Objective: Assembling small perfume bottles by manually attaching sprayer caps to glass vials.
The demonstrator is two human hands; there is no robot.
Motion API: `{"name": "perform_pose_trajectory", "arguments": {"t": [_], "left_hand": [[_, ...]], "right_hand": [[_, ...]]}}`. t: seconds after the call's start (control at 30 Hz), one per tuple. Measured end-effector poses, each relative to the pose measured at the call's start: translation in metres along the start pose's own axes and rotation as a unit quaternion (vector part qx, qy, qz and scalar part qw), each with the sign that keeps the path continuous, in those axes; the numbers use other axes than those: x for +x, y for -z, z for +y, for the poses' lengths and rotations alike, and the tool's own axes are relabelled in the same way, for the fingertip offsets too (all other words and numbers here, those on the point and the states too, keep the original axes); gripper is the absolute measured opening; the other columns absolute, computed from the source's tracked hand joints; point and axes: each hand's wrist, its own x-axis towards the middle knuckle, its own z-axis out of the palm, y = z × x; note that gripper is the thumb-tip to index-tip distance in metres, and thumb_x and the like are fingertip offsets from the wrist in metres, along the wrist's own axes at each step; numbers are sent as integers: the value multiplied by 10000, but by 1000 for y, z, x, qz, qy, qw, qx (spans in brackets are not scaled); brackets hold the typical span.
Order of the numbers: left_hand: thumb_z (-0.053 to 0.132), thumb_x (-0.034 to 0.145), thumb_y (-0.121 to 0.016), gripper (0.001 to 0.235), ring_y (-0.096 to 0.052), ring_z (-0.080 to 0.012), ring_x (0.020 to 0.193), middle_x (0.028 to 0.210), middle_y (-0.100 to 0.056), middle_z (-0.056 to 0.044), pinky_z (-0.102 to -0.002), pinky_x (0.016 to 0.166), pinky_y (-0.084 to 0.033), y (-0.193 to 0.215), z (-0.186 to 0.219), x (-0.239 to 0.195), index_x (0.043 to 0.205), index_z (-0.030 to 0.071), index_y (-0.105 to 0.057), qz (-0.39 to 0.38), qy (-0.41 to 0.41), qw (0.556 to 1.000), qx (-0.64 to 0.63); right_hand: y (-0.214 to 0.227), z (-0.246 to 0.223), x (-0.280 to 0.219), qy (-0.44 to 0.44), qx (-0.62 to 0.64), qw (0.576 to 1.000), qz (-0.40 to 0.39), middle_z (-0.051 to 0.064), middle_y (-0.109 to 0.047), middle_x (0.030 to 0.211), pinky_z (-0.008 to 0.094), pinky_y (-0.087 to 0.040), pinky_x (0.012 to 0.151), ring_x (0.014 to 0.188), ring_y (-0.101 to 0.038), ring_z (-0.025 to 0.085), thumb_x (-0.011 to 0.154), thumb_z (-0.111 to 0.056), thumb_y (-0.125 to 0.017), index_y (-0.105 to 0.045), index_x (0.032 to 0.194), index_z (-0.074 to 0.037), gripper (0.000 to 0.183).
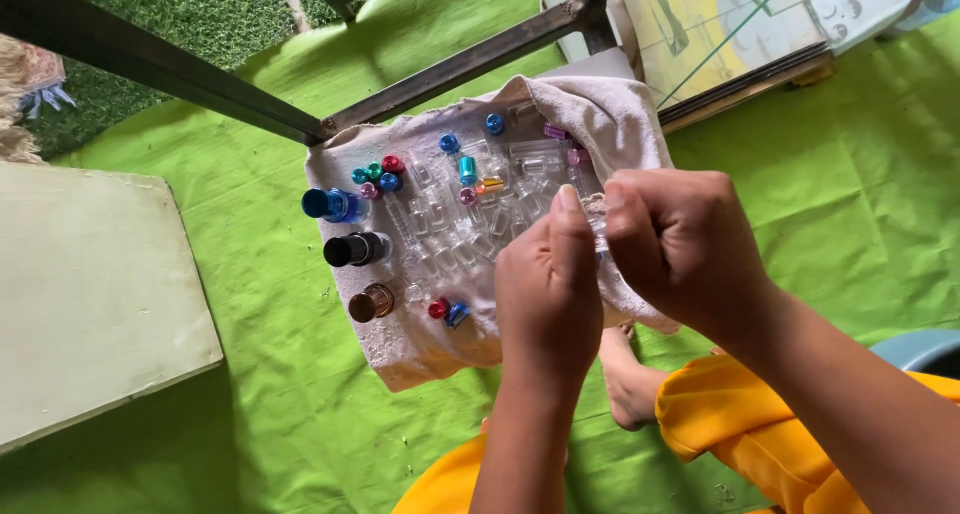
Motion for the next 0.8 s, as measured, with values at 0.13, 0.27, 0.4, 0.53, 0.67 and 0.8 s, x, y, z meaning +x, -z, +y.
{"name": "perform_pose_trajectory", "arguments": {"t": [0.13, 0.27, 0.4, 0.53, 0.67, 0.8], "left_hand": [[593, 1002, -392, 556, -654, -425, 685, 654, -552, -170, -479, 582, -500, 0, -10, 2, 800, 116, -592, 38, -196, 970, 140], [521, 1020, -430, 448, -649, -428, 789, 764, -549, -152, -499, 685, -519, 1, -2, 3, 946, 110, -591, -15, -181, 978, 106], [650, 1033, -294, 724, -630, -194, 552, 520, -584, -56, -315, 578, -485, -3, -8, 7, 631, 113, -565, -123, 134, 978, -104], [612, 1020, -443, 693, -455, -146, 459, 469, -432, -19, -274, 477, -360, -8, -18, 13, 525, 130, -499, -99, 96, 981, -138], [521, 1053, -442, 584, -690, -324, 862, 803, -657, -247, -505, 798, -571, -7, -15, 3, 919, -1, -666, -85, -30, 991, -98], [370, 1049, -492, 303, -632, -358, 820, 803, -542, -166, -467, 748, -517, 1, 0, -5, 1100, 80, -563, -101, -117, 988, -16]], "right_hand": [[-1, 5, -1, -74, 69, 995, -12, 92, -324, 483, 335, -373, 477, 549, -364, 146, 1051, -218, -423, -359, 586, -78, 490], [5, 6, 0, -61, 13, 998, 16, 130, -306, 495, 325, -355, 491, 550, -343, 141, 1096, -172, -436, -349, 600, -67, 514], [3, 13, -2, 41, -90, 994, 37, 104, -337, 516, 343, -395, 468, 451, -431, 318, 1105, -302, -489, -383, 615, -125, 532], [1, 12, -2, 46, -96, 994, 18, 107, -326, 516, 365, -402, 459, 460, -452, 357, 1092, -298, -486, -377, 611, -126, 522], [1, 8, 1, -22, 19, 999, 21, 93, -310, 490, 317, -387, 476, 476, -374, 179, 1067, -191, -470, -356, 596, -78, 497], [3, 9, 2, -94, 20, 995, 24, 121, -354, 491, 353, -389, 512, 560, -375, 148, 1112, -199, -432, -408, 602, -66, 528]]}}
